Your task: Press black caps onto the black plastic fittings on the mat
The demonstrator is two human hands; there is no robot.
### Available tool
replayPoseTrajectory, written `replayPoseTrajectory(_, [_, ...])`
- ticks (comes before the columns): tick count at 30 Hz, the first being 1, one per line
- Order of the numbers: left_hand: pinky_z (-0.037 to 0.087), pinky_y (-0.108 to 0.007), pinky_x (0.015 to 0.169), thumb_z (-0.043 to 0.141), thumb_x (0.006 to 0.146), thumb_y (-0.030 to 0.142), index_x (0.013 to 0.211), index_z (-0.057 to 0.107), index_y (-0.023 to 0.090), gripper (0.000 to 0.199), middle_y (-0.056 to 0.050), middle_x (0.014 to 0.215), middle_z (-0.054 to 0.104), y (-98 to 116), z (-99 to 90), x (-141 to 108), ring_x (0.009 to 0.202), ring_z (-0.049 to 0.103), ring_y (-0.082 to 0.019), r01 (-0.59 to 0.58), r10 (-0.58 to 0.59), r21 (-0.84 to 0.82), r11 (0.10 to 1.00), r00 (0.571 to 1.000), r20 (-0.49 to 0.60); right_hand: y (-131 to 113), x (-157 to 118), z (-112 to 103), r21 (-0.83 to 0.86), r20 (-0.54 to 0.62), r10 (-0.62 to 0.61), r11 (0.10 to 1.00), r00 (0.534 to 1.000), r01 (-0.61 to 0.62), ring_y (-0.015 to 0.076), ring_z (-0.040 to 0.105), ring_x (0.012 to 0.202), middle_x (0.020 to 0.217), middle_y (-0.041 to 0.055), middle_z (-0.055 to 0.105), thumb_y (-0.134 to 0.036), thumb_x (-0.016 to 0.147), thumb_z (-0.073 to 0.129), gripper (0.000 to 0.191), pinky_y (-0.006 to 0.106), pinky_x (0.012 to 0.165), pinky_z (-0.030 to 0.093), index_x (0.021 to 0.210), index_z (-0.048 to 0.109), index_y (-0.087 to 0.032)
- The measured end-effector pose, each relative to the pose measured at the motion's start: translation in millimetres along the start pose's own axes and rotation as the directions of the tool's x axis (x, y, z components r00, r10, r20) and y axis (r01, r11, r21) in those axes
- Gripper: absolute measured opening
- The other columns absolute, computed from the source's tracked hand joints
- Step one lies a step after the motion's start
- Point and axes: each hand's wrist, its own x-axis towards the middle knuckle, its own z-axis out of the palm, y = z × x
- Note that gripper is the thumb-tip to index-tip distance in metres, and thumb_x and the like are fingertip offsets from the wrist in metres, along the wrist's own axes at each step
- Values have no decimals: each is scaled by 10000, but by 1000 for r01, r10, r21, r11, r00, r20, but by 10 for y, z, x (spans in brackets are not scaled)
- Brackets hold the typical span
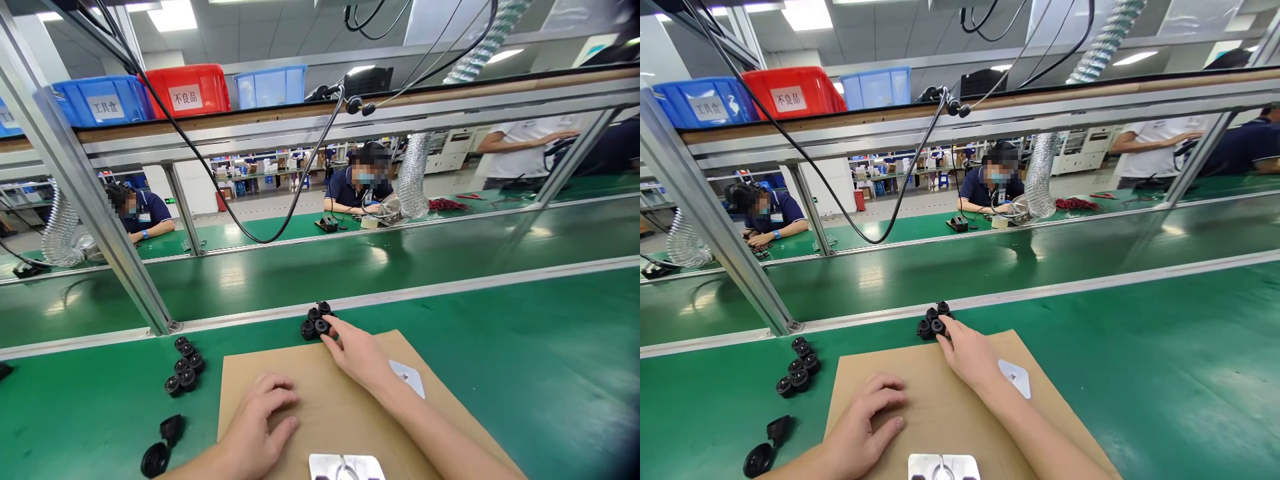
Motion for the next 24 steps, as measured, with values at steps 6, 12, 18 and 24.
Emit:
replayPoseTrajectory(6, [544, -467, 1102, 636, 1016, 167, 1226, 722, 237, 238, -107, 1341, 679, 217, -61, 13, 1245, 624, -309, -138, 89, 334, 932, 983, 159, 53, -40, 85, 62, -14, -19, 998, 1000, 20, 278, 749, 896, 1171, 89, 753, -357, 1050, 430, 525, 383, 719, 529, 1546, 498, -197])
replayPoseTrajectory(12, [634, -557, 933, 982, 745, 227, 1222, 744, 131, 542, -216, 1192, 735, 673, -707, -188, 1087, 728, -431, 133, -599, 864, 485, 771, 217, 79, -148, 142, 122, -3, -29, 992, 1000, 29, 264, 740, 798, 1122, 47, 752, -503, 1047, 401, 552, 396, 650, 518, 1523, 525, -251])
replayPoseTrajectory(18, [666, -541, 899, 1081, 456, 66, 1216, 736, 56, 835, -214, 1010, 815, 699, -1298, -337, 951, 795, -473, 334, -767, 901, 275, 641, -4, 22, -197, 134, 159, 93, -83, 985, 992, 67, 290, 738, 853, 1096, 58, 761, -492, 1048, 378, 548, 413, 669, 528, 1492, 571, -237])
replayPoseTrajectory(24, [660, -572, 912, 676, 698, -198, 1256, 707, 31, 605, -275, 1074, 797, 528, -1001, -235, 1037, 787, -473, 295, -742, 919, 263, 670, -2, -6, -180, 89, 194, 80, -139, 974, 987, 122, 311, 741, 945, 1134, 89, 771, -451, 1058, 370, 529, 443, 758, 561, 1447, 624, -198])
